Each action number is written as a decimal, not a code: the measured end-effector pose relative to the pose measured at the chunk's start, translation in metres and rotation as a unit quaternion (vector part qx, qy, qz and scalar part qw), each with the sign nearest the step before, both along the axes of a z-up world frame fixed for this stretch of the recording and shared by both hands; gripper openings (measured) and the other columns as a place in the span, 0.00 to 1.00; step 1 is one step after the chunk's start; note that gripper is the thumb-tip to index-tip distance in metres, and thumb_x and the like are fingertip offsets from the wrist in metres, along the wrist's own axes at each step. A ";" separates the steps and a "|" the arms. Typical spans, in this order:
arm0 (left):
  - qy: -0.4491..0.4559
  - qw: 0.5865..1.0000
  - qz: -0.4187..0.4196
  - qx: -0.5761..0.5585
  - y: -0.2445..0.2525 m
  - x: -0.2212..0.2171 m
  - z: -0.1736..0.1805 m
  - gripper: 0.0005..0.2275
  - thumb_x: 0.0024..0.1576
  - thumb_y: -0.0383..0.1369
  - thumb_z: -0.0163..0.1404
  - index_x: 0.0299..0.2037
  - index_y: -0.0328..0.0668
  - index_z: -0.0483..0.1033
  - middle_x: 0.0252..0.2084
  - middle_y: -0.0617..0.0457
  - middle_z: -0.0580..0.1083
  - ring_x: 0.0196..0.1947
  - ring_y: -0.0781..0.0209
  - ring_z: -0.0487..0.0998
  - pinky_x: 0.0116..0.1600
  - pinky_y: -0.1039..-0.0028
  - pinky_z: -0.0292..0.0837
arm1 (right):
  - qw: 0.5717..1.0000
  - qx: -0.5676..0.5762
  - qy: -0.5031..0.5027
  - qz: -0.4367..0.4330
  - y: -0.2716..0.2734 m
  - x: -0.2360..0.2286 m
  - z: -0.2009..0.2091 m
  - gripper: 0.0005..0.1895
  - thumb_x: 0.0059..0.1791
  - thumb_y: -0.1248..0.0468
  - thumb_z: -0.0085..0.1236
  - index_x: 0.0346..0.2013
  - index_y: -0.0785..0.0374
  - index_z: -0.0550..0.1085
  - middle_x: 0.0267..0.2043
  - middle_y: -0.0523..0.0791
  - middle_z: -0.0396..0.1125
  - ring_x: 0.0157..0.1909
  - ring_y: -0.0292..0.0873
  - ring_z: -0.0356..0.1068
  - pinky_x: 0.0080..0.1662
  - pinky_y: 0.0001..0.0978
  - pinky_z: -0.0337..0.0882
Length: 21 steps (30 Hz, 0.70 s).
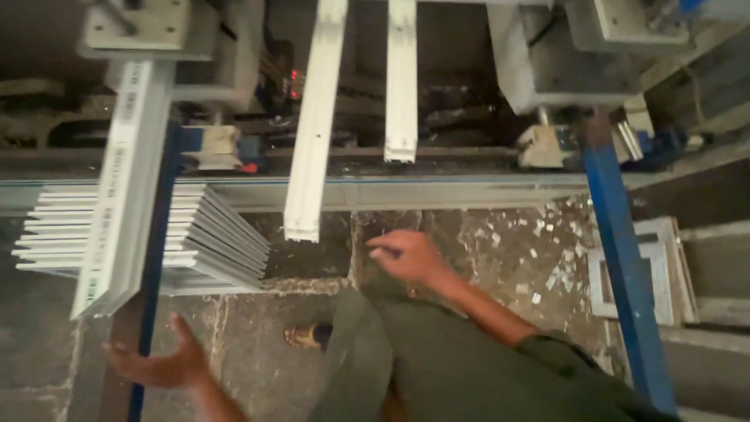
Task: The person picks up long white window frame profiles from the floor, carries them to a cutting machine, and feeds them into the machine one at a time. The person repeatedly handles the profiles, aligns them, and operates the machine to cut the pieces.
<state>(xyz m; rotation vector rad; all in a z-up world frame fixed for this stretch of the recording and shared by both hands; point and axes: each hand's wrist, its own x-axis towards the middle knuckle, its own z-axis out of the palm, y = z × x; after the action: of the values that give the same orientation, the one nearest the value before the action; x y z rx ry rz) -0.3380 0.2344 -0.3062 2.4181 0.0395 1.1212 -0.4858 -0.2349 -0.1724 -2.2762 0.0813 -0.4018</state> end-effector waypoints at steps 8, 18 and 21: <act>0.297 0.860 -0.288 -0.298 -0.327 -0.091 0.023 0.29 0.51 0.36 0.65 0.62 0.36 0.70 0.54 0.44 0.73 0.52 0.52 0.76 0.54 0.64 0.73 | 0.938 -0.017 0.145 -0.313 -0.169 -0.179 -0.053 0.15 0.47 0.53 0.64 0.44 0.55 0.83 0.34 0.48 0.76 0.30 0.43 0.74 0.36 0.34 0.73; 0.466 0.791 -0.352 -0.181 -0.584 0.182 -0.053 0.43 0.47 0.55 0.65 0.63 0.26 0.65 0.59 0.32 0.71 0.60 0.42 0.73 0.63 0.61 0.68 | 0.913 0.121 0.164 -0.352 -0.161 -0.168 -0.102 0.13 0.47 0.58 0.65 0.44 0.57 0.82 0.31 0.45 0.77 0.27 0.38 0.71 0.34 0.31 0.72; 0.544 0.756 -0.329 -0.160 -0.634 0.222 -0.094 0.46 0.51 0.56 0.68 0.63 0.19 0.61 0.65 0.27 0.62 0.65 0.39 0.63 0.66 0.60 0.60 | 0.902 0.104 0.171 -0.383 -0.139 -0.155 -0.102 0.13 0.43 0.59 0.68 0.40 0.60 0.82 0.28 0.46 0.75 0.28 0.37 0.72 0.35 0.30 0.73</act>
<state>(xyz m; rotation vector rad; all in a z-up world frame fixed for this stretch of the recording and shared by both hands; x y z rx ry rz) -0.1157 -0.3996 -0.4000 2.1198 -0.2116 -0.6197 -0.6404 -0.3737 -0.2747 -1.9949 1.1670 -0.3565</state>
